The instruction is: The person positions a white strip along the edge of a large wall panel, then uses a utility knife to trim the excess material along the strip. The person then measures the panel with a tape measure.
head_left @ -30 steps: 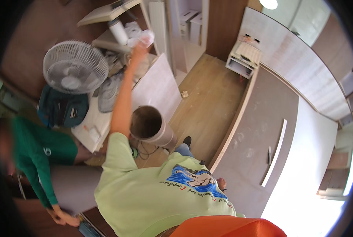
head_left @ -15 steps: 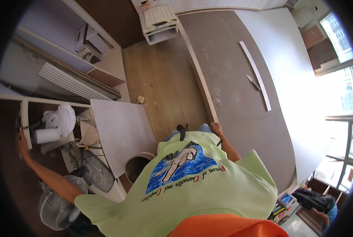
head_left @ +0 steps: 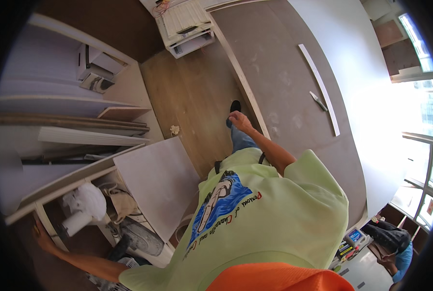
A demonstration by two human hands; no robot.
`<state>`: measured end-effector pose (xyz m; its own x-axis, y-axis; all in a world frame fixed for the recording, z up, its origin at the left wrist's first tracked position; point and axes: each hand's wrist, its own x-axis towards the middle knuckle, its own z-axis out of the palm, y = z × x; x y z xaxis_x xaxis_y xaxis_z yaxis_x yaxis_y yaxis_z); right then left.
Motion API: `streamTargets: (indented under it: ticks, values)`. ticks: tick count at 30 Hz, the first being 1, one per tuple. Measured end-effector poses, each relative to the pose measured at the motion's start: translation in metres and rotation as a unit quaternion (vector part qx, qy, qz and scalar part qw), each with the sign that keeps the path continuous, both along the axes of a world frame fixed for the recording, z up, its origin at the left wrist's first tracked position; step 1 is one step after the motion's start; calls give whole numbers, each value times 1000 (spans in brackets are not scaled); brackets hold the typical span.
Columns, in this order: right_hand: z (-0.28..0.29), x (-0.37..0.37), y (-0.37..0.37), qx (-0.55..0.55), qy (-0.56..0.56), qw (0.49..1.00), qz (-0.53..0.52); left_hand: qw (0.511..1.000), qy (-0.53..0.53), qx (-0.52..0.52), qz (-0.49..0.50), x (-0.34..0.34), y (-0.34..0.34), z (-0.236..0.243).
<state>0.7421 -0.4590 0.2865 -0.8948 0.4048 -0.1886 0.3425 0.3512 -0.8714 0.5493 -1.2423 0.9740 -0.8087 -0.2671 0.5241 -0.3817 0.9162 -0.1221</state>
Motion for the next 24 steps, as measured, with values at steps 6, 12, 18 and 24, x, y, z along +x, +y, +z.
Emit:
streamTargets:
  ticks: [6,12,18,24]
  values:
    - [93,-151,2,-160,5,976,145,922,376,-26,-90,35,265,-72]
    - [231,-261,64,-494,-122,809,292,870,-81,330,-358,-69,524,-302]
    - [215,-281,157,-596,-91,738,303,627,-389,433,-518,-117,761,-430]
    - [211,-224,253,-293,61,954,-21,297,-519,643,-479,-162,895,-471]
